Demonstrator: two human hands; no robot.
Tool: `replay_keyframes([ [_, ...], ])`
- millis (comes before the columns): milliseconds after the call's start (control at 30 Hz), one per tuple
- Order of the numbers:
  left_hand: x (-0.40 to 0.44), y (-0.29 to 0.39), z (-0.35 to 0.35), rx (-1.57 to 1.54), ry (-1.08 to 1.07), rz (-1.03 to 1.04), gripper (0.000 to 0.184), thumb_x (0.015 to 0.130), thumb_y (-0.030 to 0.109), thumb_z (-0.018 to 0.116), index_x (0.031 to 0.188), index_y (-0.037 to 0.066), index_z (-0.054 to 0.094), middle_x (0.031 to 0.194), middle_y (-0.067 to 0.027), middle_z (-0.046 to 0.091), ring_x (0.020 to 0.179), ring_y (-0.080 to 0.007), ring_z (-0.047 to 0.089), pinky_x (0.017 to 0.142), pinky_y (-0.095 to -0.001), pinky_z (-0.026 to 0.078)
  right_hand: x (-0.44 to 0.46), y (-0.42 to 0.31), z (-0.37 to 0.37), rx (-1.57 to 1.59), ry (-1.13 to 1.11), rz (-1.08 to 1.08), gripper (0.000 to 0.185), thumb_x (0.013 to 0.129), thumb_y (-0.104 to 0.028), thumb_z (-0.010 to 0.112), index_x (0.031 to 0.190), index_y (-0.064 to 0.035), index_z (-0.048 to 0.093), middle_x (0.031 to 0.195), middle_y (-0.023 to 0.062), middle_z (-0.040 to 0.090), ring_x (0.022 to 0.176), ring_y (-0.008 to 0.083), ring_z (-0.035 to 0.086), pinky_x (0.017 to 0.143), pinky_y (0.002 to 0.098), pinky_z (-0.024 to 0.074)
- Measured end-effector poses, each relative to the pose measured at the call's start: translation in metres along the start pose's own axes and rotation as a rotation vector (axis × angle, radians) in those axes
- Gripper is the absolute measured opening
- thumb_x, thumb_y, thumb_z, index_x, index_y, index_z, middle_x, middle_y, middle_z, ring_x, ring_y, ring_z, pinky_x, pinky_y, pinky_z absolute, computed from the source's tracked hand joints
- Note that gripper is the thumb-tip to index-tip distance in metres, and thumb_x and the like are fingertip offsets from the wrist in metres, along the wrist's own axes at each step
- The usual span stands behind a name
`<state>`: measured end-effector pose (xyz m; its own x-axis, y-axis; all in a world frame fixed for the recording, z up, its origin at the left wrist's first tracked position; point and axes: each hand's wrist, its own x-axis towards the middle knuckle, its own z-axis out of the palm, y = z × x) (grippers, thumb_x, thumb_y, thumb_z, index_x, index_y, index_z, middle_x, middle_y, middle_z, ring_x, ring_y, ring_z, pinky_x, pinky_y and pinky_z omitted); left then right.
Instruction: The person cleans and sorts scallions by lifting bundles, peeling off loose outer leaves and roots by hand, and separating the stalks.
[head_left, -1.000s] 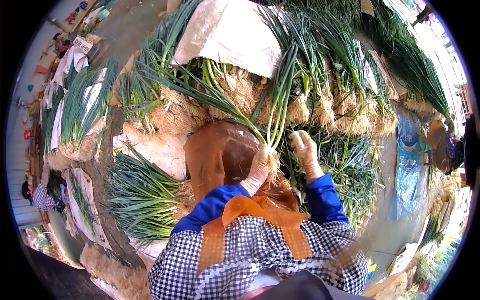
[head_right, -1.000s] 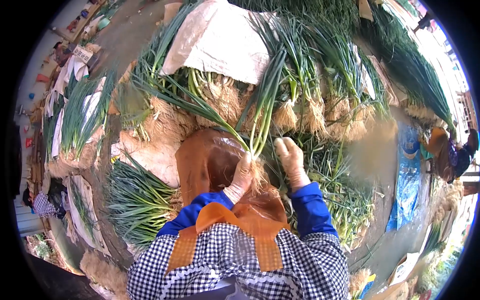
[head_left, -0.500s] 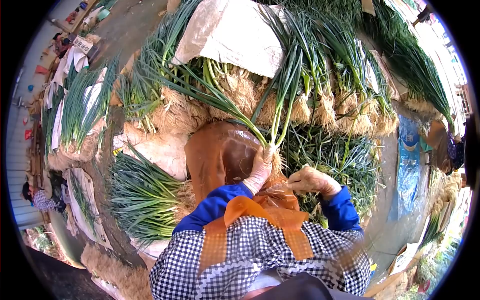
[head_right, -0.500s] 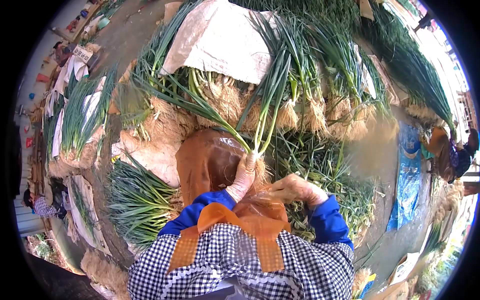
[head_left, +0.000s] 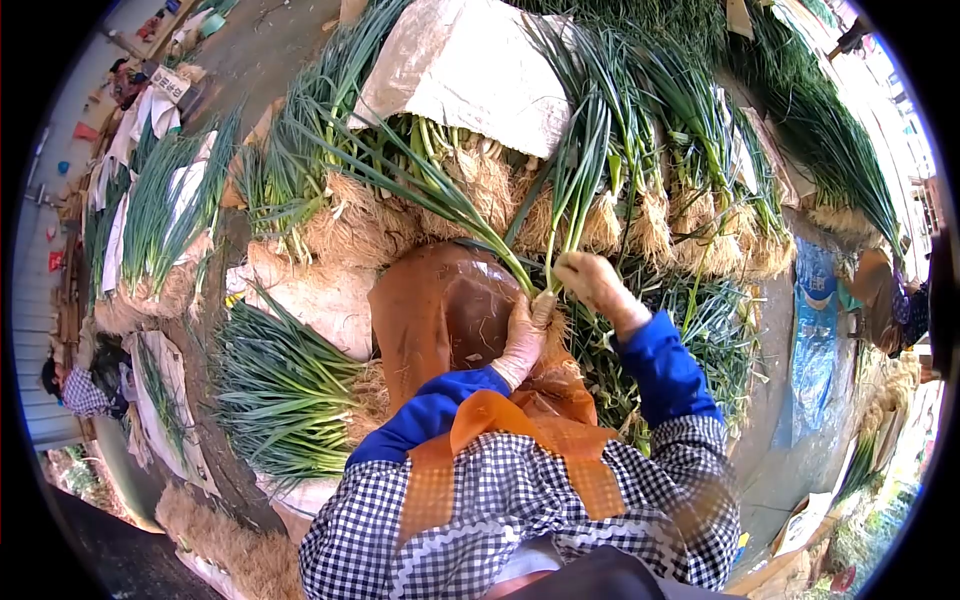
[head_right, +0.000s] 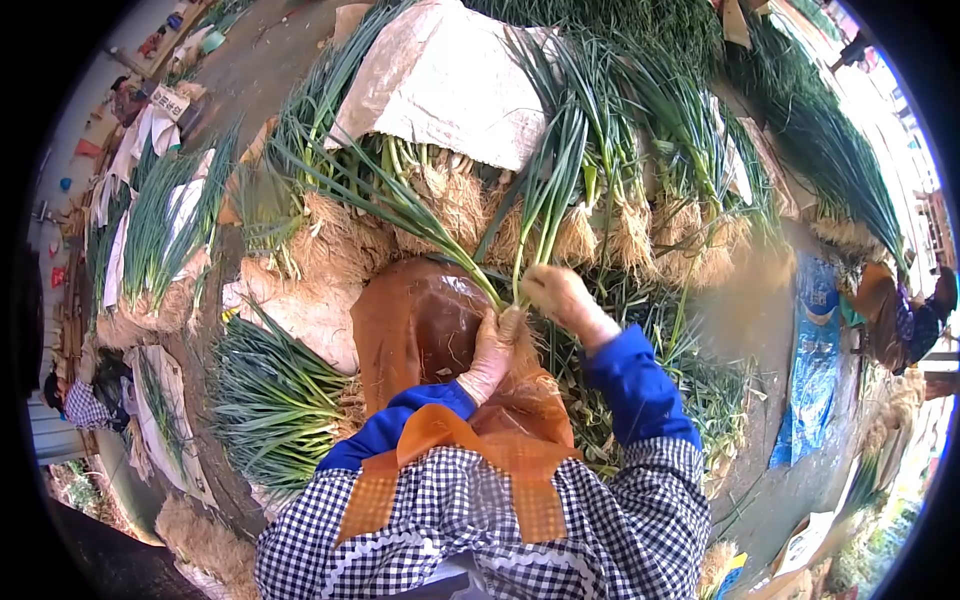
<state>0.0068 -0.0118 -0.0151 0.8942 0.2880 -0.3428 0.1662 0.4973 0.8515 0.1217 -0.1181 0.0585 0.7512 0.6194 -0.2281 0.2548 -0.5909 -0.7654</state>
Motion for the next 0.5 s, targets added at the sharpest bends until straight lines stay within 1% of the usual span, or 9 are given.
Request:
replay_keyframes([
  [67,0.002,0.002,0.001,-0.158,0.041,-0.019,0.020,0.090,0.027,0.057,0.097,0.010,0.049,0.075,0.0028,0.050,0.065,-0.0058,0.048,0.055,-0.0193,0.043,-0.039,-0.008,0.005,0.519,-0.220,0.008,0.024,0.089,-0.026,0.056,0.099,-0.0045,0.061,0.085,0.0039,0.063,0.070,0.0134,0.059,0.060,0.0256,0.0496],
  [133,0.015,-0.014,-0.014,-0.255,0.044,-0.095,0.022,0.090,0.029,0.057,0.094,0.008,0.050,0.069,0.0019,0.049,0.057,-0.0063,0.046,0.049,-0.0203,0.041,-0.076,-0.022,0.003,0.531,-0.505,0.188,0.029,0.087,-0.031,0.057,0.104,-0.0078,0.063,0.089,0.0038,0.064,0.072,0.0125,0.058,0.063,0.0273,0.0494],
  [233,0.009,0.005,-0.005,-0.247,0.002,-0.085,0.033,0.090,0.039,0.054,0.092,0.006,0.052,0.066,0.0030,0.047,0.051,-0.0060,0.043,0.044,-0.0196,0.037,-0.089,0.082,0.017,-0.471,-0.639,-0.171,0.024,0.088,-0.025,0.055,0.107,-0.0124,0.063,0.092,0.0035,0.065,0.066,0.0151,0.060,0.062,0.0292,0.0515],
  [267,0.005,0.009,-0.005,-0.288,-0.061,-0.141,0.035,0.090,0.041,0.053,0.092,0.006,0.053,0.065,0.0031,0.047,0.050,-0.0059,0.042,0.043,-0.0199,0.036,-0.082,0.088,0.013,-0.948,-0.649,-0.144,0.023,0.087,-0.023,0.054,0.106,-0.0143,0.063,0.091,0.0032,0.065,0.063,0.0167,0.061,0.061,0.0303,0.0523],
  [333,0.003,0.015,0.002,-0.273,-0.071,-0.149,0.034,0.091,0.039,0.053,0.094,0.006,0.054,0.067,0.0044,0.046,0.054,-0.0048,0.041,0.047,-0.0203,0.036,-0.056,0.084,0.013,-0.615,-0.091,-0.036,0.017,0.088,-0.022,0.051,0.098,-0.0148,0.063,0.079,0.0039,0.061,0.064,0.0230,0.062,0.056,0.0334,0.0520],
  [367,0.001,0.014,0.004,-0.160,-0.027,-0.080,0.032,0.091,0.037,0.053,0.095,0.005,0.053,0.070,0.0046,0.046,0.059,-0.0047,0.040,0.051,-0.0203,0.036,-0.049,0.032,0.002,-0.125,0.157,0.037,0.020,0.087,-0.026,0.054,0.095,-0.0100,0.062,0.075,0.0066,0.062,0.062,0.0252,0.062,0.056,0.0345,0.0508],
  [400,-0.001,0.015,0.004,-0.045,0.016,-0.006,0.031,0.091,0.035,0.054,0.096,0.004,0.052,0.073,0.0048,0.046,0.063,-0.0047,0.038,0.055,-0.0203,0.036,-0.035,0.003,0.001,0.226,0.197,0.326,0.028,0.085,-0.033,0.057,0.088,-0.0052,0.062,0.069,0.0119,0.062,0.061,0.0273,0.061,0.055,0.0360,0.0496],
  [467,-0.003,0.016,0.003,0.111,-0.003,0.077,0.032,0.091,0.033,0.055,0.105,0.004,0.050,0.081,0.0040,0.048,0.070,-0.0053,0.039,0.062,-0.0197,0.037,-0.009,0.004,0.024,-0.143,0.377,0.071,0.032,0.083,-0.038,0.058,0.078,-0.0064,0.062,0.068,0.0129,0.063,0.062,0.0272,0.062,0.055,0.0367,0.0493],
  [500,-0.001,0.015,0.005,0.091,0.015,0.100,0.033,0.092,0.033,0.054,0.107,0.004,0.050,0.086,0.0025,0.049,0.075,-0.0065,0.040,0.067,-0.0216,0.038,-0.002,0.004,0.031,-0.293,0.383,0.102,0.032,0.082,-0.039,0.058,0.075,-0.0080,0.061,0.067,0.0120,0.062,0.062,0.0273,0.062,0.055,0.0370,0.0492],
])
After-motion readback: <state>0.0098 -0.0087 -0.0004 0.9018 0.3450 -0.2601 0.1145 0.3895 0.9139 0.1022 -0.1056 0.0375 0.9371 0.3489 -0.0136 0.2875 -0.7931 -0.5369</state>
